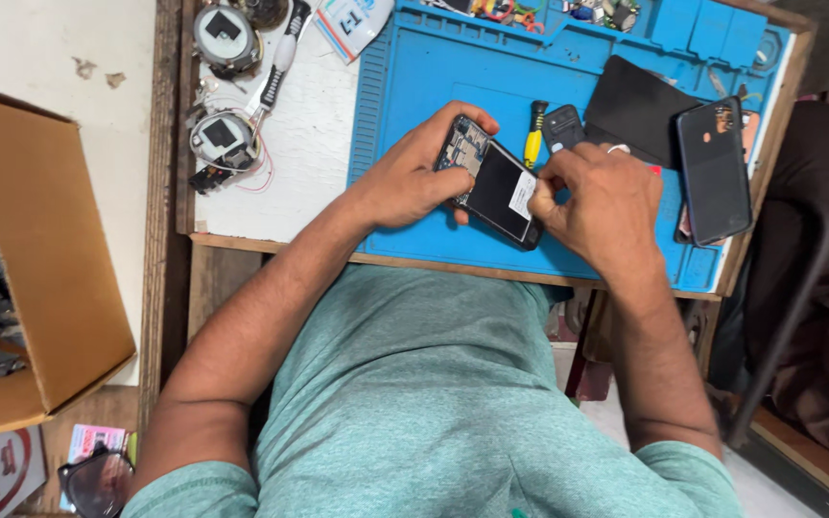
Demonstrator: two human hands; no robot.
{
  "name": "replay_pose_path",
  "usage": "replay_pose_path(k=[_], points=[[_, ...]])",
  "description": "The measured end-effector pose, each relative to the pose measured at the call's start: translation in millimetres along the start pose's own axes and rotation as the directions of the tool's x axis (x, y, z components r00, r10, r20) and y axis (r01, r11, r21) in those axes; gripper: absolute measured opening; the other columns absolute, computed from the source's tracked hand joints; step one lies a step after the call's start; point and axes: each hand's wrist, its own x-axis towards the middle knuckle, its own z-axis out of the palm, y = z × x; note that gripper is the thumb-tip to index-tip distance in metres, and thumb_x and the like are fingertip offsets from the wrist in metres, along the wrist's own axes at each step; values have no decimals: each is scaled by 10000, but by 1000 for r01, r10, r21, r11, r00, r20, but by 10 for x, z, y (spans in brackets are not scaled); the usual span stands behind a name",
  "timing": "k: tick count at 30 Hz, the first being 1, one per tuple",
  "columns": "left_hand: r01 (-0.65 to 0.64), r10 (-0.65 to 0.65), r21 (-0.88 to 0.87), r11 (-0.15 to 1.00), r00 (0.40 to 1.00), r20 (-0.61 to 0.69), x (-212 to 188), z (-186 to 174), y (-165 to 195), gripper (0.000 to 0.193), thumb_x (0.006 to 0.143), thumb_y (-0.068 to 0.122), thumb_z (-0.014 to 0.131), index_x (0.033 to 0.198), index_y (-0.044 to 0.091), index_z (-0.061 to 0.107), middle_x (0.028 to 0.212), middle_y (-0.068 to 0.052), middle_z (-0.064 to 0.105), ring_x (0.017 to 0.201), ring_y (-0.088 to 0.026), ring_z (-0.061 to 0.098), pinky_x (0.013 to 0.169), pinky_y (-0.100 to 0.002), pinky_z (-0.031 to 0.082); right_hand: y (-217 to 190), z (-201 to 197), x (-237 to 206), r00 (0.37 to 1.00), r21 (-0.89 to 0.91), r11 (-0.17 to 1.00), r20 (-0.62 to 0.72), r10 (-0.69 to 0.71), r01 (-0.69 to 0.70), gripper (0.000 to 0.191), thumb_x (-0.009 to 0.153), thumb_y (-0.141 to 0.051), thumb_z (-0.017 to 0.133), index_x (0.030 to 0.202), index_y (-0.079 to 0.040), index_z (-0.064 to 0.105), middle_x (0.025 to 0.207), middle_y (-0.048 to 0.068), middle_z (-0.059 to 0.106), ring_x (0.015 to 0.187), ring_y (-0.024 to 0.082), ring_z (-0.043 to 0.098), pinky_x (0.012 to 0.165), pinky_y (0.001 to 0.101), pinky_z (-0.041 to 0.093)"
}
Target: The person repairs a smartphone at a workbench. They handle the phone's internal board and small components, align and press a battery or back cover into the phone body, then use a yellow-handled screwdriver to drive screws along the phone's edge, repositioning the phone repeatedly as they work.
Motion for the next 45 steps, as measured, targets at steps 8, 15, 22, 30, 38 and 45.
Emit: replay_pose_path(k=[8, 15, 22, 30, 38, 45], points=[[45, -49, -97, 994, 998, -43, 84, 24, 52, 512, 864, 76, 529, 1369, 18, 462, 1099, -128, 625, 831, -156, 691, 629, -314, 662, 155, -6, -73, 991, 313, 942, -6, 132, -124, 78, 857, -120, 791, 934, -107, 784, 835, 40, 720, 686, 176, 663, 606, 307, 506], [147, -169, -190, 971, 980, -107, 108, -43, 72, 553, 844, 92, 515, 1393, 29, 485, 1087, -166, 675, 750, -175, 723, 603, -290, 654, 385, 243, -269, 888, 689, 648, -12, 459, -325, 58, 963, -28, 770, 1015, -3, 773, 809, 32, 708, 684, 43, 607, 596, 190, 451], [140, -171, -262, 955, 980, -101, 95, 7, 109, 570, 827, 83, 508, 1395, 37, 486, 1124, -180, 669, 797, -207, 744, 627, -311, 666, 478, 334, -342, 865, 793, 514, 32, 500, -326, 80, 996, -10, 763, 1072, 10, 748, 847, 6, 702, 721, 25, 606, 622, 170, 479], [-84, 83, 15, 996, 994, 65, -69, -153, 205, 667, 847, 64, 602, 1470, 80, 362, 1181, -120, 588, 935, -147, 664, 688, -295, 643, 190, 274, -158, 925, 760, 560, 141, 352, -329, 274, 926, -17, 761, 1195, -12, 711, 847, 13, 685, 708, 45, 599, 600, 184, 471], [-92, 92, -17, 996, 995, 28, -2, -201, 203, 556, 855, 57, 546, 1410, 26, 553, 1050, -44, 656, 812, -86, 635, 652, -253, 568, -123, 131, -156, 965, 567, 823, -224, 135, 16, 564, 830, -208, 864, 1326, -59, 640, 1252, 140, 664, 1076, 244, 696, 821, 313, 598], [-157, 154, 197, 968, 988, 28, 17, -131, 127, 537, 861, 92, 546, 1393, 21, 568, 1158, -68, 674, 967, -117, 657, 810, -272, 577, -372, 321, -122, 979, 500, 848, -178, -96, 174, 1107, 722, -538, 928, 1529, 9, 401, 1508, 255, 431, 1375, 422, 514, 1133, 489, 492]])
